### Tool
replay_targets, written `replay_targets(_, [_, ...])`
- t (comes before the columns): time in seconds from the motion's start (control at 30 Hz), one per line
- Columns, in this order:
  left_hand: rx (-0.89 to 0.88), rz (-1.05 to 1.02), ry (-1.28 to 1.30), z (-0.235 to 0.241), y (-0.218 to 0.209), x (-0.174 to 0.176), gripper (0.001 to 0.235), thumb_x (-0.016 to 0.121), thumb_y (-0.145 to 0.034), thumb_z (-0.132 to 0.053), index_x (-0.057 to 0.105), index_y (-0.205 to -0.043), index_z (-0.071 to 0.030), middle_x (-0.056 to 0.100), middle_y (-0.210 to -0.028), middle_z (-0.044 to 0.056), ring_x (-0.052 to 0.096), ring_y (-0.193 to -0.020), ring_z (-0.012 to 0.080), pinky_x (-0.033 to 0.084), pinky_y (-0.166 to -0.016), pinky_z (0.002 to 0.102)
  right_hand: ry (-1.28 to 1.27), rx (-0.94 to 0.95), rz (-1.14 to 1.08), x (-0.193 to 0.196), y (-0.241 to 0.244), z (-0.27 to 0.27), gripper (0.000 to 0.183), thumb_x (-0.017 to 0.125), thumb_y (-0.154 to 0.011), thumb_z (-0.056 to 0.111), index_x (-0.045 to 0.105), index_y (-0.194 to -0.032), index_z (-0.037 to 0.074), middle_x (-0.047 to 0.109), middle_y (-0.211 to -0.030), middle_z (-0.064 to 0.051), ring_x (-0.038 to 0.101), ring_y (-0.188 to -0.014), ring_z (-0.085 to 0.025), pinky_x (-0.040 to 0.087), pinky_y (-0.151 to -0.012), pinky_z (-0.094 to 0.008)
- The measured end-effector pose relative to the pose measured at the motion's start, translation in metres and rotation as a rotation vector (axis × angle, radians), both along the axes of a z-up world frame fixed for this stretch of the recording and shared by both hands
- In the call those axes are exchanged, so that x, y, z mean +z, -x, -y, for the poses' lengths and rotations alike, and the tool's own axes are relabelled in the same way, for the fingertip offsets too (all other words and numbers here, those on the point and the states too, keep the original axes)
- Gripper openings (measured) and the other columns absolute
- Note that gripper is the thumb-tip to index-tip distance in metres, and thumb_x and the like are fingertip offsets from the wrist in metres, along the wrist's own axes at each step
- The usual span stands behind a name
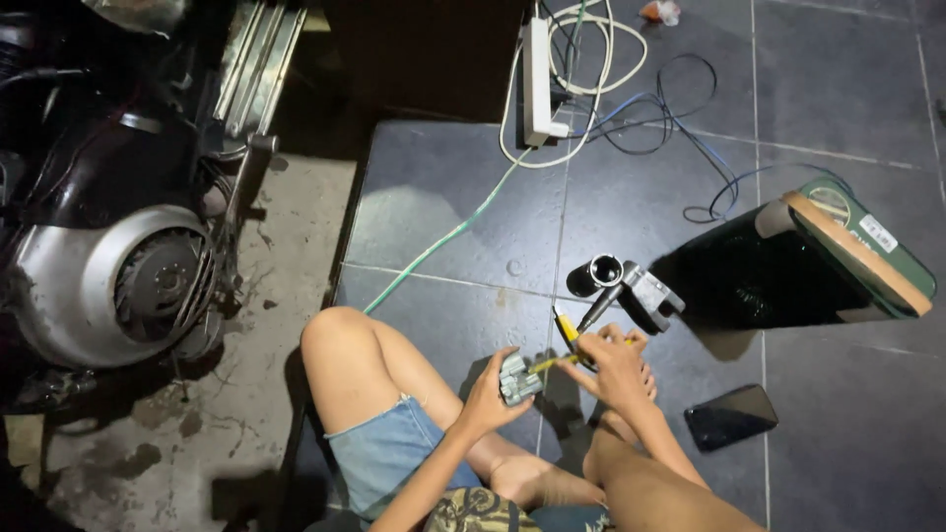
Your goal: Cleaning and inspecting motorcycle carburetor components using a small tool while sitting on the floor.
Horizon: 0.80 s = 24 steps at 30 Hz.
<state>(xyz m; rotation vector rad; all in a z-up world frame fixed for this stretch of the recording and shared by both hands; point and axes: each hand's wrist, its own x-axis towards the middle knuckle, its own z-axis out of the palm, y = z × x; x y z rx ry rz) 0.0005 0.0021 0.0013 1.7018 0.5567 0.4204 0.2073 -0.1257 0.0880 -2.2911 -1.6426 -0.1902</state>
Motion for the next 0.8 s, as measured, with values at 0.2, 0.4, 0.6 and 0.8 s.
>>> replay_targets(0.2, [0.018,0.023,-0.022,-0.001,-0.004,0.006,0.094,0.089,-0.059,-0.024,0.048,-0.143,-0.010,0.063,-0.124,0.025,0.064,-0.115,0.0476,0.053,-0.098,0.055,0.034,-0.003,-0.005,0.000,0.007,-0.004,0.033,0.072,-0.081,0.054,0.053,-0.079,0.028,0.058,-0.071,0.004,0.057,-0.092,-0.020,0.029,-0.086,-0.047])
replay_targets(0.4, [0.040,0.062,-0.011,-0.001,-0.006,-0.002,0.097,0.090,-0.054,-0.024,0.050,-0.142,-0.013,0.064,-0.117,0.023,0.067,-0.108,0.0458,0.055,-0.093,0.054,0.056,0.055,-0.160,0.017,0.016,-0.003,0.038,0.076,-0.076,0.061,0.057,-0.077,0.028,0.066,-0.070,0.005,0.061,-0.092,-0.019,0.033,-0.087,-0.046])
replay_targets(0.6, [0.050,0.102,-0.011,0.001,-0.007,-0.006,0.097,0.087,-0.052,-0.019,0.051,-0.141,-0.010,0.065,-0.115,0.023,0.068,-0.107,0.0441,0.055,-0.092,0.054,0.049,0.085,-0.306,0.007,0.015,-0.002,0.046,0.078,-0.077,0.065,0.054,-0.078,0.026,0.058,-0.068,0.008,0.058,-0.090,-0.017,0.031,-0.090,-0.042])
replay_targets(0.8, [0.074,0.161,0.003,-0.006,-0.019,-0.021,0.093,0.089,-0.053,-0.020,0.054,-0.138,-0.009,0.067,-0.108,0.021,0.069,-0.098,0.0409,0.057,-0.088,0.050,0.033,-0.140,-0.078,-0.006,-0.010,-0.001,0.036,0.072,-0.080,0.062,0.054,-0.080,0.032,0.059,-0.063,0.010,0.055,-0.087,-0.015,0.027,-0.091,-0.046])
